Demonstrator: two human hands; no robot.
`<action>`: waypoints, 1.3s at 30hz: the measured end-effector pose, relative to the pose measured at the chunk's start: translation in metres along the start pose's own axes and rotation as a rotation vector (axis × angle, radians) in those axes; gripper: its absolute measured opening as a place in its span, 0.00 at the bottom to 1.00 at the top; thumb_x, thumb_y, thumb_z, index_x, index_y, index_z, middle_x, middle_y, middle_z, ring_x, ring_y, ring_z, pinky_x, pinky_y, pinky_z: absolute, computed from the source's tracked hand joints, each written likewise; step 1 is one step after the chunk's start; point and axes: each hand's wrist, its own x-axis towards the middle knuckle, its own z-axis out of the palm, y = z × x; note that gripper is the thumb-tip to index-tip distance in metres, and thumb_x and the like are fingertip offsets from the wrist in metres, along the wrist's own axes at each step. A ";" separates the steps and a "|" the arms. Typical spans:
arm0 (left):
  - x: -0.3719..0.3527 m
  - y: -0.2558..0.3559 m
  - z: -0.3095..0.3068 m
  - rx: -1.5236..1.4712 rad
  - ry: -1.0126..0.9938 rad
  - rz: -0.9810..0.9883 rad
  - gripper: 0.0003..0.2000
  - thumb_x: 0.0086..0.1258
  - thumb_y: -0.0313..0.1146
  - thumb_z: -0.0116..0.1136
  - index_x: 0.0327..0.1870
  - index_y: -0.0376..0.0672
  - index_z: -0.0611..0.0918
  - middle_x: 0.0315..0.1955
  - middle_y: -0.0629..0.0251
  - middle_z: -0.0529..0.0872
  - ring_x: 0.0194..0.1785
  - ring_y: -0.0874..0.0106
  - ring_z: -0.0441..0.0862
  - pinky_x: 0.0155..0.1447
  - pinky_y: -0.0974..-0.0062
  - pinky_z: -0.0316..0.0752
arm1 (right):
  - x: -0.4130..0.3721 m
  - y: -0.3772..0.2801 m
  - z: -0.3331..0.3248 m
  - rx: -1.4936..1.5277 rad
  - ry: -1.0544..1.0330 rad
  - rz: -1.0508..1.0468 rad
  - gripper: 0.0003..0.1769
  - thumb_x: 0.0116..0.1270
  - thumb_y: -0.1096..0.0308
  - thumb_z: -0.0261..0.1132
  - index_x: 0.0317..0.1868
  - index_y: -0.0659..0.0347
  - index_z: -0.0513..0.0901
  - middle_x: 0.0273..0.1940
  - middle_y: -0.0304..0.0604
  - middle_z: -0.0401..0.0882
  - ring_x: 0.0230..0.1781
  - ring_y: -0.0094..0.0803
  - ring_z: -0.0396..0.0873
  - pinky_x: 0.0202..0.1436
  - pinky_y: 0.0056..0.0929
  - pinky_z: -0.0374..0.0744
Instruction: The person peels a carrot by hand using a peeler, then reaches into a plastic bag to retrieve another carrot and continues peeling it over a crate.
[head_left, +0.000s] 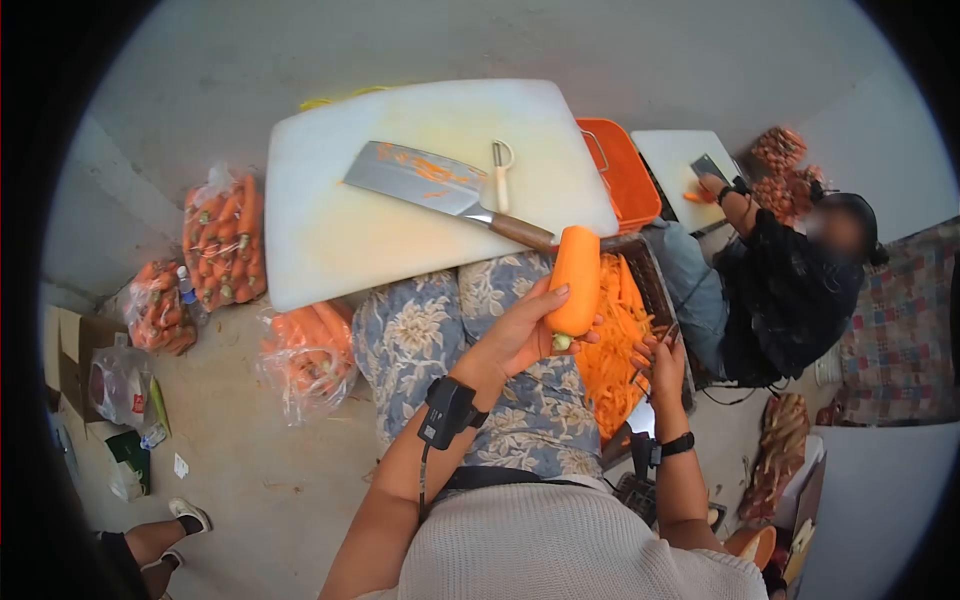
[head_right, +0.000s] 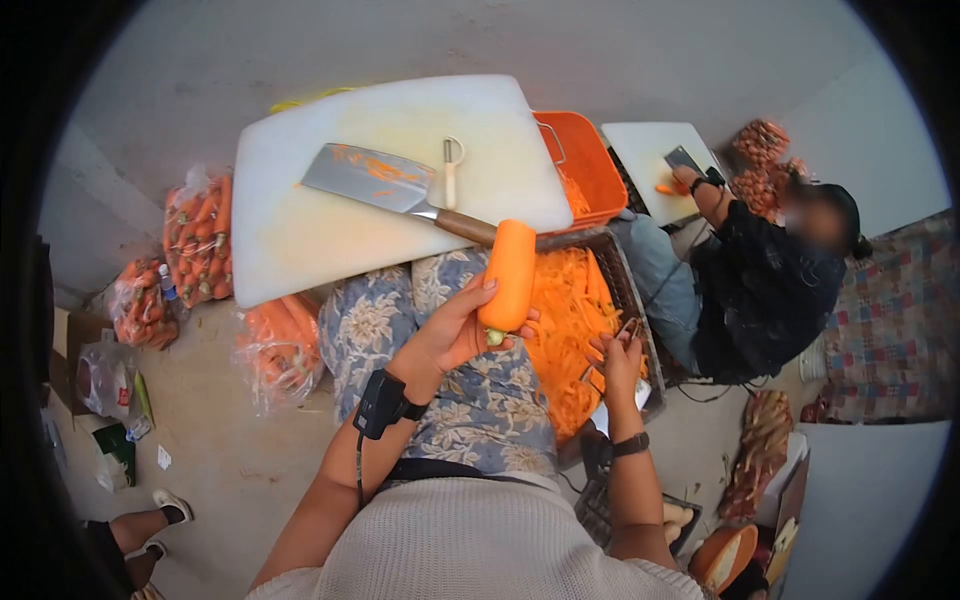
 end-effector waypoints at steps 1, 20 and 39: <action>0.002 -0.018 -0.003 -0.026 -0.017 -0.020 0.22 0.66 0.45 0.49 0.55 0.43 0.64 0.38 0.59 0.78 0.39 0.69 0.81 0.29 0.78 0.76 | -0.009 -0.011 0.006 0.072 0.002 0.000 0.16 0.59 0.69 0.54 0.46 0.60 0.63 0.43 0.46 0.71 0.43 0.35 0.76 0.37 0.34 0.80; 0.017 -0.086 -0.026 -0.042 0.195 -0.234 0.21 0.70 0.52 0.36 0.53 0.47 0.65 0.32 0.65 0.77 0.27 0.74 0.77 0.22 0.78 0.72 | -0.046 -0.029 0.104 -0.309 -0.051 -0.487 0.18 0.60 0.71 0.52 0.50 0.70 0.66 0.48 0.50 0.69 0.48 0.35 0.68 0.53 0.31 0.66; 0.024 -0.089 -0.035 -0.008 0.240 -0.346 0.23 0.67 0.53 0.42 0.56 0.48 0.63 0.33 0.66 0.77 0.28 0.74 0.79 0.22 0.79 0.73 | 0.042 -0.007 0.094 -0.214 -0.011 -0.127 0.12 0.57 0.65 0.55 0.24 0.67 0.70 0.15 0.44 0.72 0.14 0.28 0.70 0.20 0.26 0.68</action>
